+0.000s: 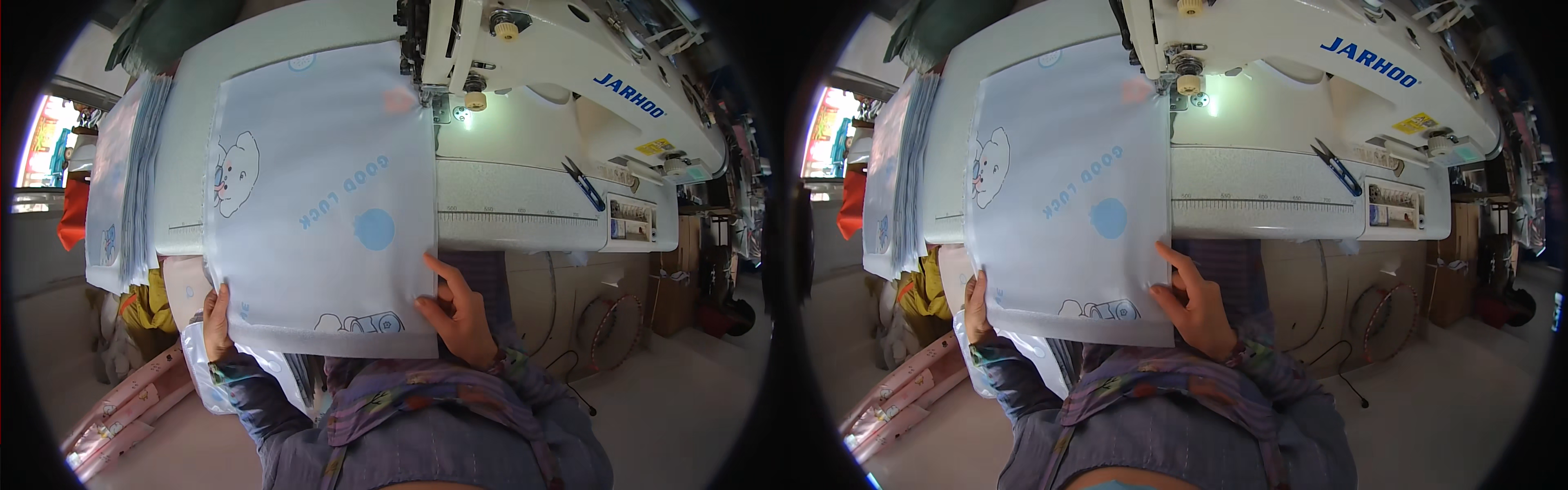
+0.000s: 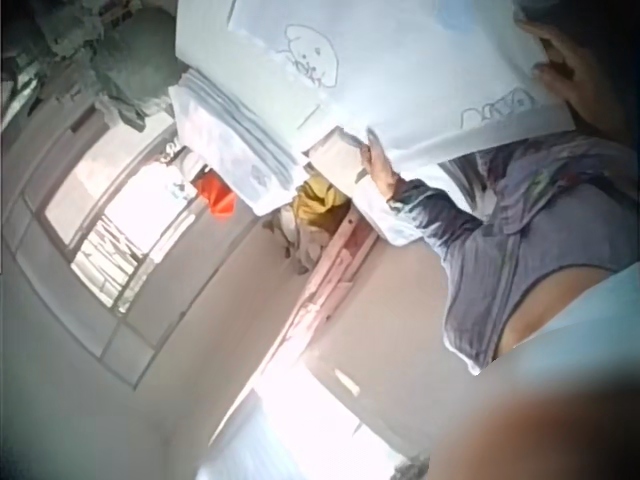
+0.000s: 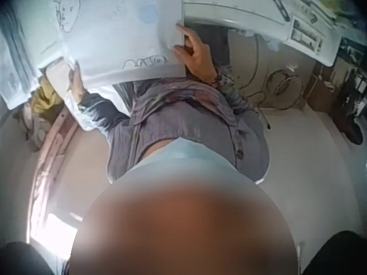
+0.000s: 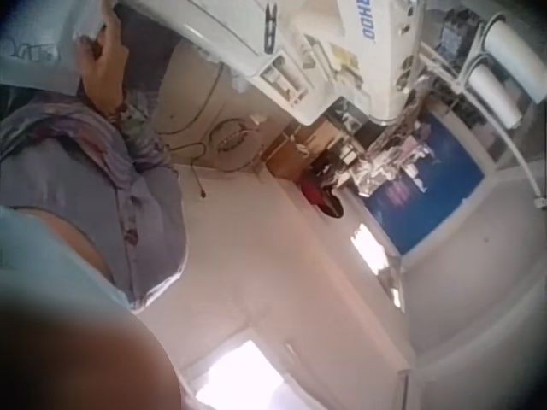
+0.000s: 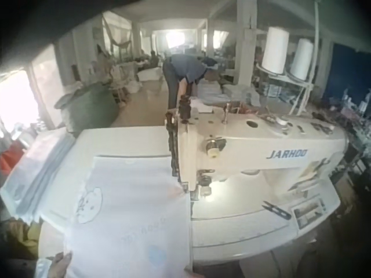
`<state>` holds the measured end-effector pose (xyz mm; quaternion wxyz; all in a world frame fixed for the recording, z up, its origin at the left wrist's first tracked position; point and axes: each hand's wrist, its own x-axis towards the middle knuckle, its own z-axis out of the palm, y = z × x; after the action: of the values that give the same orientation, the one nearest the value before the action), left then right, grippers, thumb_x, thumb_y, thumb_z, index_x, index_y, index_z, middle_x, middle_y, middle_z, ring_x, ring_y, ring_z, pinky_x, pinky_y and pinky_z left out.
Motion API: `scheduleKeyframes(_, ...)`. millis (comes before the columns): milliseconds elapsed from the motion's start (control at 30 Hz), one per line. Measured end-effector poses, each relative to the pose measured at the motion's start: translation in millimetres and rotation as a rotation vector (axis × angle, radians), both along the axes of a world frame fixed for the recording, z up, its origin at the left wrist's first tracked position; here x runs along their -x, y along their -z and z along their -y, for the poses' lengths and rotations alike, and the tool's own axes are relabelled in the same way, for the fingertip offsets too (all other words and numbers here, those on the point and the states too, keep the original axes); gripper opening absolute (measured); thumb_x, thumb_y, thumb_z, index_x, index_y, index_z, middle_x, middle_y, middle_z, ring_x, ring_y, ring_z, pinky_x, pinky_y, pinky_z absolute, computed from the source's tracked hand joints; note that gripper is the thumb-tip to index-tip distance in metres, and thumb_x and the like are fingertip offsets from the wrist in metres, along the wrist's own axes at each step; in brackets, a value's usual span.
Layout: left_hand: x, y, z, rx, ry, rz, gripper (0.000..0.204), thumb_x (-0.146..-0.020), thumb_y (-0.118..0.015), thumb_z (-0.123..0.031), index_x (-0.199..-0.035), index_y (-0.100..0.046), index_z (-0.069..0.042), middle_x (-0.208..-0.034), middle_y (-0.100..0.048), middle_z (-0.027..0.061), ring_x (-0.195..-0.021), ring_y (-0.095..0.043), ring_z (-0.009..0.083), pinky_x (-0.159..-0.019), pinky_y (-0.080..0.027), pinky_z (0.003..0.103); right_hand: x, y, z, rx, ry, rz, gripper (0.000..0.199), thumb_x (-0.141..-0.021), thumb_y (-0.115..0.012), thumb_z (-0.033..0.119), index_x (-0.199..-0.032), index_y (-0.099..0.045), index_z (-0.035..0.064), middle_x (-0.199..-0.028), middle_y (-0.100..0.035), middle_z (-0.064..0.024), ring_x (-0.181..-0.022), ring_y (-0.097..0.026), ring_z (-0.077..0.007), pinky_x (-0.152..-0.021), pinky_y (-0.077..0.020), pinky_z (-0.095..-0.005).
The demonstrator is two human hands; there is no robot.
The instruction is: Sewing the edges of printed fabric pouches using an industrial sewing machine to assemble them.
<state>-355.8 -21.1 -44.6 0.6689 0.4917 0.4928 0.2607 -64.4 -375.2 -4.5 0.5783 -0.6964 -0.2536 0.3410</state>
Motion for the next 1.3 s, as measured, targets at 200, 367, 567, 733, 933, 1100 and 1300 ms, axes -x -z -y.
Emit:
scheduleKeyframes(200, 11, 1, -12, -0.066, 0.02, -0.048, 0.03, -0.099, -0.078, -0.026, -0.118, -0.075, -0.003, -0.098, -0.078, 0.006, -0.081, -0.072, 0.0148, -0.075, -0.057, 0.029, 1, 1, -3, 0.017, -0.014, -0.006, 0.066, -0.101, -0.068, 0.003, -0.161, -0.042, 0.0041, -0.067, -0.055, -0.0004, -0.066, -0.047, -0.0032, -0.063, -0.0398, -0.0222)
scheduleKeyframes(367, -32, -27, -10, -0.246, 0.059, -0.11, 0.026, -0.098, -0.08, -0.022, -0.113, -0.076, -0.001, -0.093, -0.075, 0.0019, -0.078, -0.065, 0.0095, -0.072, -0.051, 0.026, -18, -9, -15, 0.028, -0.011, 0.231, 0.059, -0.101, -0.066, 0.002, -0.157, -0.048, 0.0022, -0.063, -0.05, -0.0085, -0.057, -0.044, -0.0083, -0.057, -0.0394, -0.0273)
scheduleKeyframes(567, -81, -60, -21, -0.477, 0.112, -0.253, 0.024, -0.1, -0.075, -0.016, -0.114, -0.072, 0.003, -0.092, -0.073, 0.0008, -0.077, -0.061, 0.0076, -0.069, -0.049, 0.025, -51, -8, -28, 0.078, -0.073, 0.623, 0.052, -0.103, -0.066, 0.009, -0.153, -0.054, 0.0054, -0.068, -0.062, -0.0179, -0.056, -0.064, -0.0289, -0.057, -0.0485, -0.0352)
scheduleKeyframes(733, -110, -76, -39, -0.682, 0.259, -0.5, 0.023, -0.098, -0.075, -0.016, -0.104, -0.071, 0.006, -0.083, -0.069, 0.0023, -0.072, -0.057, 0.007, -0.063, -0.047, 0.026, -81, -28, -45, 0.222, -0.144, 0.813, 0.038, -0.1, -0.072, 0.016, -0.136, -0.067, 0.007, -0.084, -0.071, -0.015, -0.07, -0.071, -0.0316, -0.061, -0.0532, -0.041)
scheduleKeyframes(933, -141, -66, -69, -0.827, 0.278, -0.522, 0.026, -0.095, -0.078, -0.017, -0.094, -0.069, 0.007, -0.072, -0.064, 0.0036, -0.065, -0.052, 0.0075, -0.056, -0.043, 0.028, -128, -34, -74, 0.107, -0.177, 1.052, 0.032, -0.096, -0.074, 0.022, -0.123, -0.07, 0.0044, -0.129, -0.068, -0.0138, -0.116, -0.066, -0.033, -0.094, -0.0533, -0.0465)
scheduleKeyframes(1100, -166, -66, -89, -0.96, 0.274, -0.645, 0.031, -0.092, -0.08, -0.021, -0.094, -0.068, 0.007, -0.066, -0.058, 0.0075, -0.062, -0.048, 0.0085, -0.054, -0.042, 0.031, -147, -17, -85, 0.001, -0.293, 1.048, 0.05, -0.097, -0.074, 0.034, -0.134, -0.062, 0.0011, -0.144, -0.061, -0.0162, -0.14, -0.053, -0.036, -0.121, -0.0369, -0.0527)
scheduleKeyframes(1300, -189, -59, -120, -1.05, 0.258, -0.646, 0.036, -0.094, -0.079, -0.026, -0.1, -0.069, 0.008, -0.066, -0.058, 0.0102, -0.06, -0.049, 0.0121, -0.055, -0.043, 0.033, -139, -24, -95, 0.121, -0.296, 1.185, 0.071, -0.097, -0.069, 0.053, -0.152, -0.055, 0.0109, -0.154, -0.052, -0.018, -0.144, -0.048, -0.0351, -0.122, -0.0317, -0.0608)
